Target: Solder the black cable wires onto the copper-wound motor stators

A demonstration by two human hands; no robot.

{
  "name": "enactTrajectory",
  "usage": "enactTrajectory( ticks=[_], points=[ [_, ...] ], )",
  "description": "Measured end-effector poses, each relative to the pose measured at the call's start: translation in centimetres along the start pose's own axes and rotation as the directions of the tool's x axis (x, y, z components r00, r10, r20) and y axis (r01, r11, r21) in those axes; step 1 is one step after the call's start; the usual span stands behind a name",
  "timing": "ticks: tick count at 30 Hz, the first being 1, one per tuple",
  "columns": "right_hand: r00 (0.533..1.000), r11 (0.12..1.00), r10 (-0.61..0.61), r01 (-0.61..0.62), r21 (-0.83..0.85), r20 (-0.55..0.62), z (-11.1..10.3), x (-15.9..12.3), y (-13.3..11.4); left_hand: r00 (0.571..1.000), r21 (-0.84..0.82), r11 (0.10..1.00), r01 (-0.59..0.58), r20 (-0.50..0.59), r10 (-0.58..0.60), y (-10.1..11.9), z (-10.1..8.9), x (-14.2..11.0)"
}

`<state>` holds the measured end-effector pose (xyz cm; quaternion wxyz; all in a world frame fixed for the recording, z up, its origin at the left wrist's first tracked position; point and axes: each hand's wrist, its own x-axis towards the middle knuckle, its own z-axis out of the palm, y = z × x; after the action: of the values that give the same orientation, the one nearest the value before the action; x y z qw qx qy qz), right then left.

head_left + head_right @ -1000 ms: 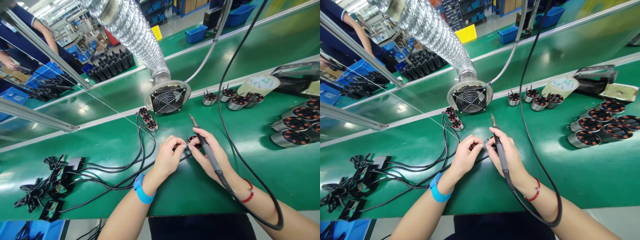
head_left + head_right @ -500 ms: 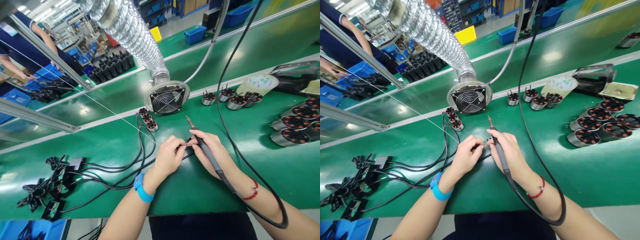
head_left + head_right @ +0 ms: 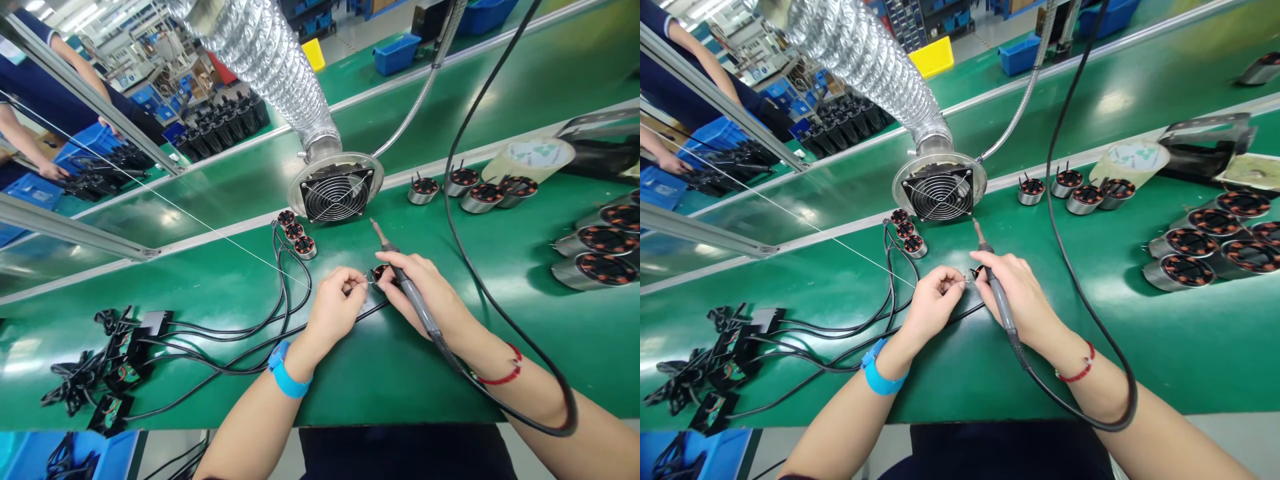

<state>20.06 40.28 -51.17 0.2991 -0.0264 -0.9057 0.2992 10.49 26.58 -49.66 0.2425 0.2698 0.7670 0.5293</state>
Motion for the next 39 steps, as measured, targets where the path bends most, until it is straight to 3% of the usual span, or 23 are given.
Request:
enactTrajectory(
  ticks=[3,6,13,20,39],
  points=[
    [0.994,0.995,0.1,-0.099,0.02,-0.044,0.8,0.1,0.1,0.999,-0.067,0.997,0.043,-0.009,-0.044,0.0,0.4,-0.2],
    [0.992,0.991,0.117,-0.114,0.076,-0.038,0.6,-0.1,0.0,0.999,-0.095,0.995,0.042,-0.025,-0.045,0.0,0.8,-0.4],
    [0.969,0.971,0.235,-0.229,0.076,-0.081,-3.5,-1.8,-2.2,0.998,-0.099,0.994,0.048,-0.044,-0.052,-0.1,1.6,-0.6],
    [0.96,0.984,0.132,-0.097,0.15,-0.245,-3.2,-4.7,-3.0,0.997,-0.021,0.999,0.024,-0.073,-0.026,0.1,1.9,-0.5],
    [0.97,0.982,0.161,-0.138,0.132,-0.182,-2.9,-5.0,-3.0,0.994,-0.013,1.0,-0.011,-0.106,0.01,0.2,2.1,-0.4]
  ],
)
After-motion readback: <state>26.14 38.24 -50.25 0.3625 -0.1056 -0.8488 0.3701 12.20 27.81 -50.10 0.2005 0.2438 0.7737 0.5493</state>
